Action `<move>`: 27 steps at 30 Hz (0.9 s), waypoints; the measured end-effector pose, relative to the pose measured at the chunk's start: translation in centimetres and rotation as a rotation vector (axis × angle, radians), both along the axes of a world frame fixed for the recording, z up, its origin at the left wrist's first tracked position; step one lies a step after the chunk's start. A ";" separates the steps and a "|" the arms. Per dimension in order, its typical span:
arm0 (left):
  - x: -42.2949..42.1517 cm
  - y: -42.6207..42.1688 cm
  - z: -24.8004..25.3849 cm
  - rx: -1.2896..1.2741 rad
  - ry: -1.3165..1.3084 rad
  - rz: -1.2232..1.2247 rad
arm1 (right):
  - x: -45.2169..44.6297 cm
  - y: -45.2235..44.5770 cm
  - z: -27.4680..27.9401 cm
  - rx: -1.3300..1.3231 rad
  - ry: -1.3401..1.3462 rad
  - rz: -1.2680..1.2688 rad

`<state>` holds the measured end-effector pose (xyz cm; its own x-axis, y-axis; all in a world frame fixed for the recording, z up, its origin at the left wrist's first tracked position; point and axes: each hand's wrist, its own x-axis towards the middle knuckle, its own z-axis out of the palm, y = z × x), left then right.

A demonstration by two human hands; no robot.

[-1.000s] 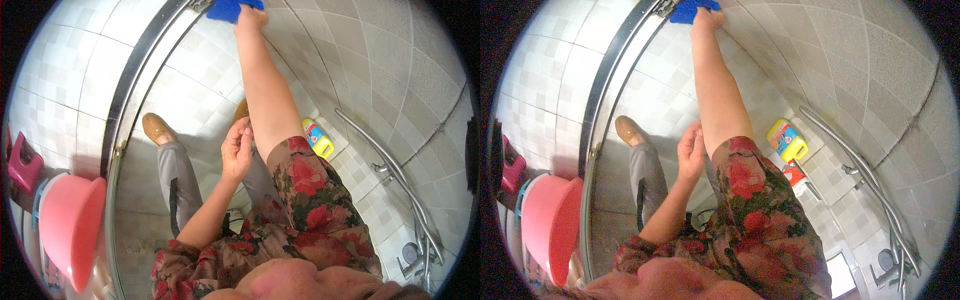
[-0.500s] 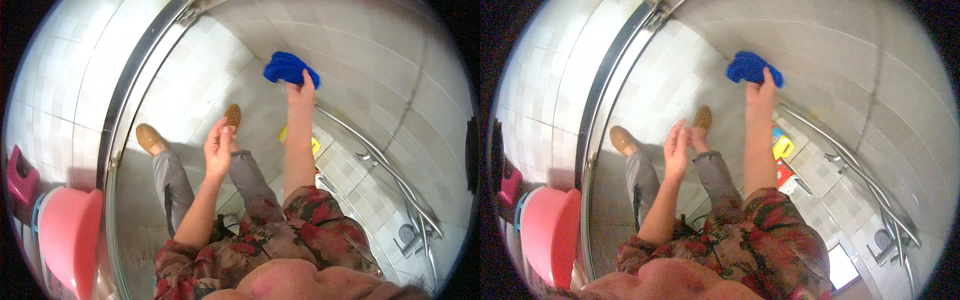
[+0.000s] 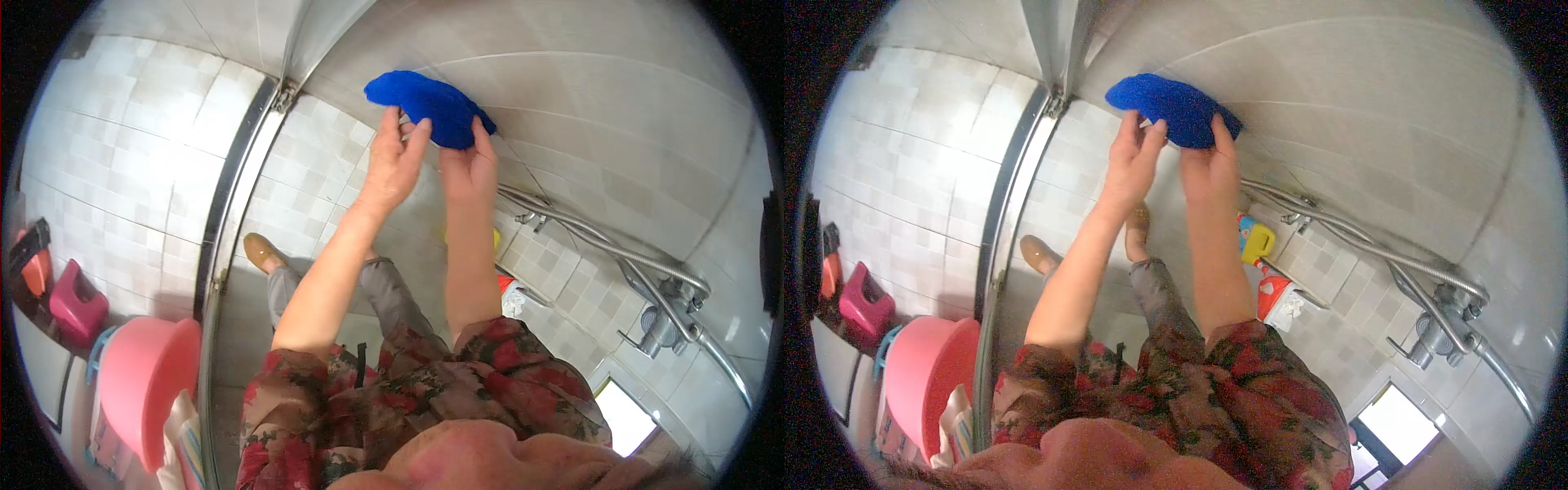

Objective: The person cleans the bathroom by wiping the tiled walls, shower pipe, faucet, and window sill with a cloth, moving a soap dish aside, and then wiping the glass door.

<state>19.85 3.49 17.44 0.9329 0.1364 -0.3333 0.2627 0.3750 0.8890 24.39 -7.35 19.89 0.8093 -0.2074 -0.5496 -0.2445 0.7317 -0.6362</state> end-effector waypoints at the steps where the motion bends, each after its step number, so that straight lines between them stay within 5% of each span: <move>1: 0.8 -0.1 2.4 0.045 0.005 -0.016 | -0.3 -0.9 1.3 0.038 -0.091 0.061; 3: 0.4 -1.6 6.5 0.035 -0.118 0.072 | -1.4 -1.8 4.7 0.095 -0.179 0.114; 6: 0.2 -2.4 10.1 0.041 -0.222 0.139 | -2.4 -2.0 9.9 -0.223 -0.264 0.197; 8: 0.5 -2.7 10.0 0.074 -0.193 0.116 | -1.8 -3.9 4.0 -0.425 -0.275 0.230; 10: 1.8 -3.0 6.2 0.240 0.195 -0.046 | -1.3 -5.3 -3.0 -0.841 -0.284 0.281; 12: 2.8 -4.6 -3.8 0.429 0.021 0.200 | -0.6 -2.0 -2.9 -0.477 0.013 0.127; 13: 3.4 -4.1 -6.3 0.309 0.126 0.177 | -0.5 -1.4 -5.1 -0.418 0.195 0.037; 15: 3.9 -2.8 -10.3 0.143 0.265 0.161 | 0.0 -0.8 -10.4 -0.373 0.032 0.070; 17: 3.7 -1.6 -11.5 0.099 0.310 0.160 | 0.4 0.2 -9.2 -0.387 0.197 0.110; 22: 4.0 0.4 -2.6 -0.159 0.056 0.340 | 0.1 1.1 -2.0 -0.599 -0.093 0.299; 25: 3.8 1.2 7.3 0.026 -0.025 0.299 | -0.5 2.4 8.5 -0.670 -0.264 0.085; 27: 3.7 -0.2 13.5 0.106 -0.324 0.352 | -0.4 2.0 11.9 -0.663 -0.353 -0.028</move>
